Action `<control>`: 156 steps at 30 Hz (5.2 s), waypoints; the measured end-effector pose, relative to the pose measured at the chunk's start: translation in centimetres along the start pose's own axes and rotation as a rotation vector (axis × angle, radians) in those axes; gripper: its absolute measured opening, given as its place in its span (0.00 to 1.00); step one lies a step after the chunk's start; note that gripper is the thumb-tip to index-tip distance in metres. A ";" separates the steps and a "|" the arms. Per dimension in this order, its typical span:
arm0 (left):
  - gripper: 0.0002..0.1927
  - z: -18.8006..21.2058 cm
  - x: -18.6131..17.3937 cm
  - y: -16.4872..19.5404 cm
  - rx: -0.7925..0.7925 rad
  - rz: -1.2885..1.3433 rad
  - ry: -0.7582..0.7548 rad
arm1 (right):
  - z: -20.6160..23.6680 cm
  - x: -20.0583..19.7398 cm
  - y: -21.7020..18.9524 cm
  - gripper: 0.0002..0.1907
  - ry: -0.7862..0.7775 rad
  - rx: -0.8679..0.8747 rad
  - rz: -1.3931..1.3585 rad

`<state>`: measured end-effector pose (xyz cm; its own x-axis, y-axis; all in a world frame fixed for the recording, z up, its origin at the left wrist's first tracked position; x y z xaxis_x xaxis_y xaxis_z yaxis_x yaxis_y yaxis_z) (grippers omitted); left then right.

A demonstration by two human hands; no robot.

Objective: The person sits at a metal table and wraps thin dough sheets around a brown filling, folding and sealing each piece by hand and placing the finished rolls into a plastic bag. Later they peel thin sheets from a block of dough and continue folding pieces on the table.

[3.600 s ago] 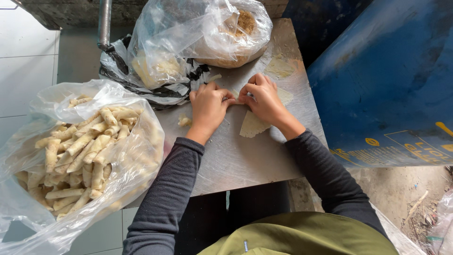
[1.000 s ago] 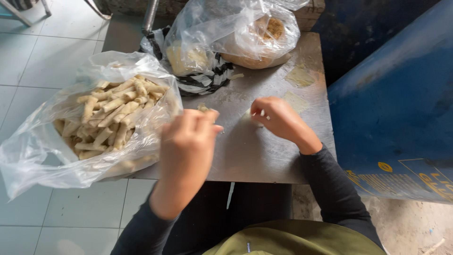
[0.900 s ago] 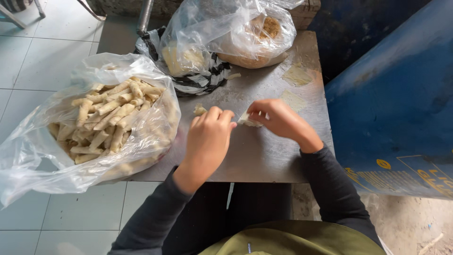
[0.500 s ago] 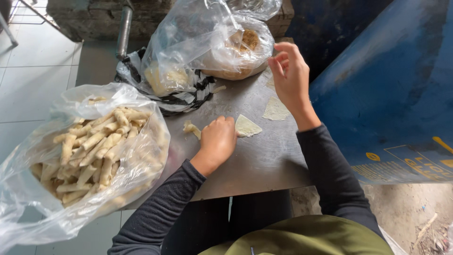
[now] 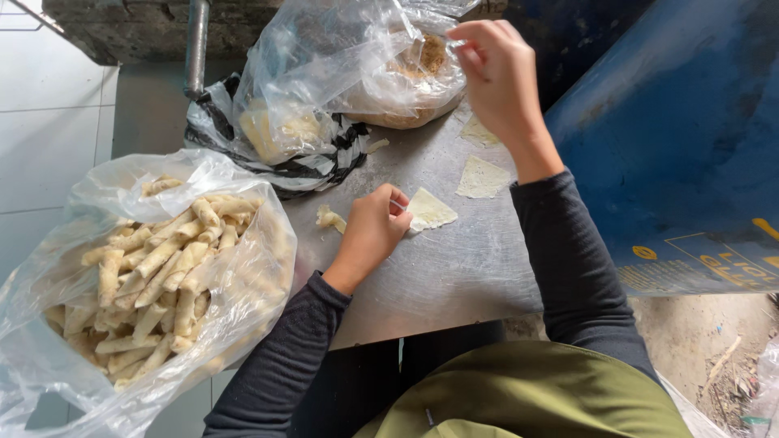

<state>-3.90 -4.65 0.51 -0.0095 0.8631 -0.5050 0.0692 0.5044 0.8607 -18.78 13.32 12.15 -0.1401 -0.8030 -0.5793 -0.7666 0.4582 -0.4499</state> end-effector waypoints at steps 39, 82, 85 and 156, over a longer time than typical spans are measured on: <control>0.11 -0.3 -0.1 0.3 -0.040 0.061 -0.020 | 14.1 3.5 -4.8 0.33 -0.440 0.128 0.125; 0.10 -0.3 0.0 -0.1 0.008 0.027 -0.011 | -2.4 2.4 -0.8 0.09 -0.166 -0.058 0.167; 0.11 -0.4 0.3 -0.2 -0.073 0.044 -0.067 | -3.2 3.7 0.0 0.12 -0.040 -0.187 0.144; 0.14 0.0 -0.6 0.8 -0.032 0.085 -0.023 | 19.1 -2.5 -11.0 0.09 -0.023 0.082 -0.051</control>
<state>-3.79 -4.77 1.49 0.0184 0.9022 -0.4309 0.0372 0.4301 0.9020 1.99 17.53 5.58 -0.0868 -0.8175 -0.5694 -0.7186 0.4472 -0.5326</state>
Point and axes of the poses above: each hand's wrist, its own z-axis away from the middle knuckle, its own x-axis out of the palm, y = z × x, the point moved 5 cm from there along -z, towards the middle knuckle, and after that the axes turned 6 degrees about -z, right-handed, at the moved point
